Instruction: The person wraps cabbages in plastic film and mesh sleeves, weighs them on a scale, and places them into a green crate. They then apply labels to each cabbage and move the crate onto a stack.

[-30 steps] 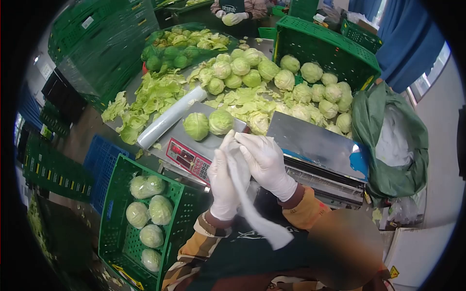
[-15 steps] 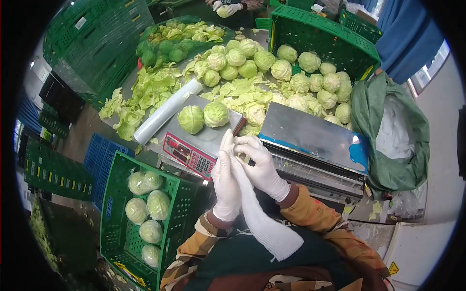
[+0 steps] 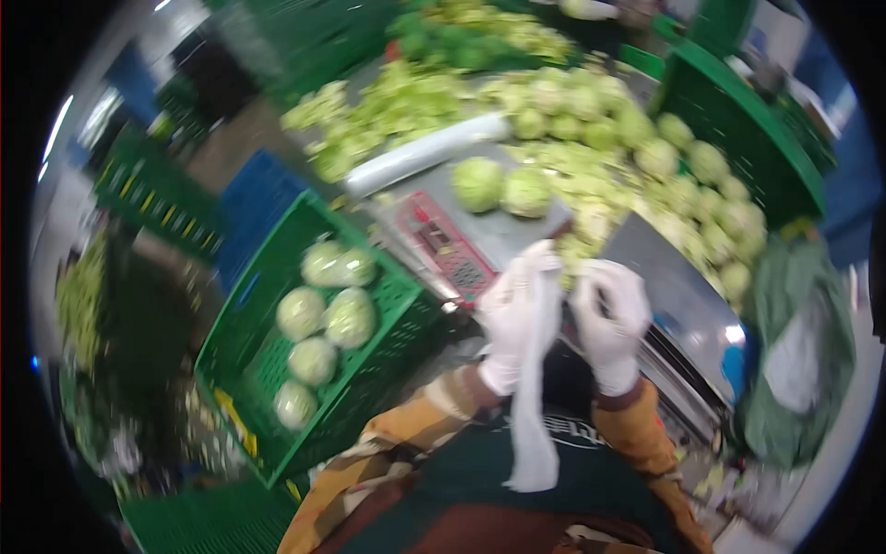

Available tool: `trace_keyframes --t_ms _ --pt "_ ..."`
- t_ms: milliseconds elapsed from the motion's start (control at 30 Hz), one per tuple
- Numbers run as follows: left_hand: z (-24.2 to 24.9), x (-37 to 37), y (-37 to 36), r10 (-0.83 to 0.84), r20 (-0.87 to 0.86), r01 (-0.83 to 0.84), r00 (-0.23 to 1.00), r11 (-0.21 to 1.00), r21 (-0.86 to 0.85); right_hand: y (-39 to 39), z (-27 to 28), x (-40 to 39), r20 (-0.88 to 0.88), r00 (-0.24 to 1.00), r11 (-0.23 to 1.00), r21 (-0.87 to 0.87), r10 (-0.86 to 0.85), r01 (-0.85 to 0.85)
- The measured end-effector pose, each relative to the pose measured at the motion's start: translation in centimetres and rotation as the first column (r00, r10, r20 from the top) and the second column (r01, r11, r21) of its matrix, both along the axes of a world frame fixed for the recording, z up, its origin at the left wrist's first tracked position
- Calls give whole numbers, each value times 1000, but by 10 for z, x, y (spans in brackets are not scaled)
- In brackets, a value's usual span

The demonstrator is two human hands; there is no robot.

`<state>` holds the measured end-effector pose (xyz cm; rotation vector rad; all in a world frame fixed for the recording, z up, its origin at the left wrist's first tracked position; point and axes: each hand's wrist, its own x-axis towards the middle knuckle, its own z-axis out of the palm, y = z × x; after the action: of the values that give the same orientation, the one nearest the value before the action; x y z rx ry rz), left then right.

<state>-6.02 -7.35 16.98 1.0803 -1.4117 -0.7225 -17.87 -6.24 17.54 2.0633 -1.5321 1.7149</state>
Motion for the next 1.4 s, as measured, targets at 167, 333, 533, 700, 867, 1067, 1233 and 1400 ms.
trace_keyframes --t_ms 167,333,533,700,867,1067,1233,1400 --pt "-25 -10 2 -148 -695 290 704 953 91 -3 4 15 118 978 953 231 172 -195" --pt "-6 -15 8 -195 -703 305 684 952 33 -6 0 36 259 960 935 301 111 -189" --pt "-8 1 6 -252 -640 362 726 931 44 -8 -1 31 168 962 938 240 213 -250" --pt "-4 9 7 -245 -713 396 657 917 51 -12 -2 32 123 980 977 127 158 -174" --pt "-40 16 7 -190 -369 269 910 948 174 -15 -2 18 93 983 938 299 156 -177" --pt "-20 18 8 -183 -787 486 590 859 164 -17 5 13 433 881 839 393 191 -376" --pt "-18 4 7 -288 -782 574 552 812 107 -5 -11 21 560 796 761 407 228 -504" --pt "-12 6 7 -310 -572 443 760 890 106 19 -3 22 576 758 762 330 305 -558"
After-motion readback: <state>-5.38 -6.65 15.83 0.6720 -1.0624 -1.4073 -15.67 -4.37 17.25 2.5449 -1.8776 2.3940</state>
